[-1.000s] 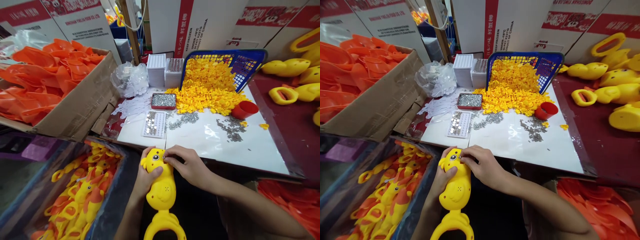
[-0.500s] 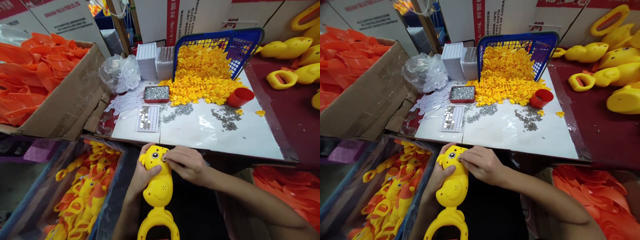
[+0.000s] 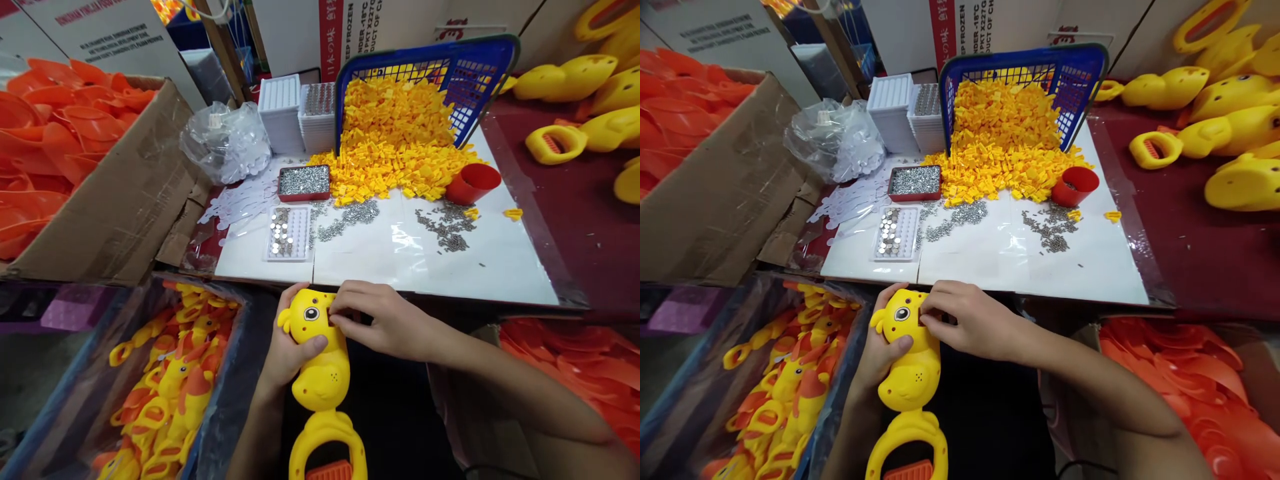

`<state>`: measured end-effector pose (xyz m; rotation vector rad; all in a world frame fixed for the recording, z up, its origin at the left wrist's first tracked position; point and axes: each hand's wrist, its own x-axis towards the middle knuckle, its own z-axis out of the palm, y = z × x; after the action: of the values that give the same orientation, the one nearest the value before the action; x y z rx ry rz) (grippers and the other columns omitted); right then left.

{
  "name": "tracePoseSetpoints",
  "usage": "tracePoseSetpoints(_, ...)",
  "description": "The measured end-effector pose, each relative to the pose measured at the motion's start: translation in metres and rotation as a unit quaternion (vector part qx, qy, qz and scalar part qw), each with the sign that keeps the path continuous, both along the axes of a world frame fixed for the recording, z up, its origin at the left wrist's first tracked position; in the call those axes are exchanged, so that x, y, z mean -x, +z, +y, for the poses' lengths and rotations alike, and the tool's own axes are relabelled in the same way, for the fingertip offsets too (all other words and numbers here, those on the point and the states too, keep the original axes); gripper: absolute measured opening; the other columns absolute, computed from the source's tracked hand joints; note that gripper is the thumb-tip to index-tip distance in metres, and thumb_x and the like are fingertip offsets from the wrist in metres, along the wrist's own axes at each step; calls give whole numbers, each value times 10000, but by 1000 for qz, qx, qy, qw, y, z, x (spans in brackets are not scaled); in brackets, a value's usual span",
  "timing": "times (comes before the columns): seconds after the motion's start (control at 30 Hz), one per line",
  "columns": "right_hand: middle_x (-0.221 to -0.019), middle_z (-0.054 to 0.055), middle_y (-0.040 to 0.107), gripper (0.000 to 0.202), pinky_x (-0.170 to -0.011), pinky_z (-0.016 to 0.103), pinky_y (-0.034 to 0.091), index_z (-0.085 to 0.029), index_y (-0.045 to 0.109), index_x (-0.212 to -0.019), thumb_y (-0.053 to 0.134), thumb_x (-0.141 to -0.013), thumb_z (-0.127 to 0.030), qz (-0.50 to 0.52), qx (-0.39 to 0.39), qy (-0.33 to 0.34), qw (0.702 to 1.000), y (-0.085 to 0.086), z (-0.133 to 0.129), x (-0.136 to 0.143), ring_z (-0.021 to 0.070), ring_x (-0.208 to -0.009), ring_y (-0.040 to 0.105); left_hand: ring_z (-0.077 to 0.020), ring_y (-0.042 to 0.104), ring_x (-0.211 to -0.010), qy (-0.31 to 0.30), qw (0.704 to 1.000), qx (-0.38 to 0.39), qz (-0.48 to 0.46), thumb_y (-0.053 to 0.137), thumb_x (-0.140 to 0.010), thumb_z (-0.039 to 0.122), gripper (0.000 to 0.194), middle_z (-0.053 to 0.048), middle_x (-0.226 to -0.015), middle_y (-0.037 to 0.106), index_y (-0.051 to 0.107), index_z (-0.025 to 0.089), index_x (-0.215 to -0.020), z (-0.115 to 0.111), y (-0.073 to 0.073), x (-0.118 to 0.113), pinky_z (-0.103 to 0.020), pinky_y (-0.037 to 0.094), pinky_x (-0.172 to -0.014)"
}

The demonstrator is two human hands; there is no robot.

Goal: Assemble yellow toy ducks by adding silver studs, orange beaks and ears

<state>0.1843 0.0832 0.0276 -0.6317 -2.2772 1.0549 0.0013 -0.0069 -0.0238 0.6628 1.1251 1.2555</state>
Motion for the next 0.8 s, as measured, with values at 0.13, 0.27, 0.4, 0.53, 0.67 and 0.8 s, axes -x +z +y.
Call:
tracePoseSetpoints(0.13,-917,78,685,157,-711,252,560,-164,714,-1027,577,-954,-149,-15,-21,-6,1000,3,-6,-3,152,-807,660,-246,710,-886,17,1000,-11,9,901,-607,416,859,-50,-1092,683,466,291,-1338,0,-1,-1,-337,606,-743)
tracePoseSetpoints(0.27,-916,120,677,255,-688,301,581,-123,696,-1145,514,-968,-141,-52,-96,-16,994,-1,-19,-5,189,-799,632,-235,698,-902,53,996,-15,72,911,-586,381,844,-52,-1125,661,495,270,-1312,2,7,0,-325,602,-761)
tracePoseSetpoints(0.4,-946,119,679,316,-714,310,600,-153,659,-1236,501,-965,-116,-15,-61,-29,998,-8,-28,-5,189,-831,634,-233,696,-903,57,989,-25,137,914,-562,344,799,-54,-1129,658,537,249,-1260,4,17,-1,-316,598,-761)
tracePoseSetpoints(0.53,-952,95,680,289,-729,262,593,-177,668,-1182,526,-948,-84,65,-23,-56,996,-12,-32,-7,162,-859,647,-255,685,-996,63,978,-57,189,916,-558,314,771,-60,-1174,653,562,248,-1240,5,20,-1,-333,585,-843)
tracePoseSetpoints(0.67,-931,82,675,276,-706,262,586,-186,638,-1182,522,-949,-95,82,-30,-97,991,-16,-31,-7,157,-826,652,-249,668,-1016,53,971,-74,222,913,-581,306,771,-57,-1193,646,565,247,-1265,14,22,-2,-330,564,-876)
tracePoseSetpoints(0.8,-907,65,680,199,-725,270,577,-195,614,-1109,511,-953,-127,72,-25,-141,987,-11,-16,-10,153,-801,658,-268,637,-1081,32,957,-111,266,913,-583,324,783,-56,-1224,626,569,241,-1282,40,28,-8,-361,522,-960)
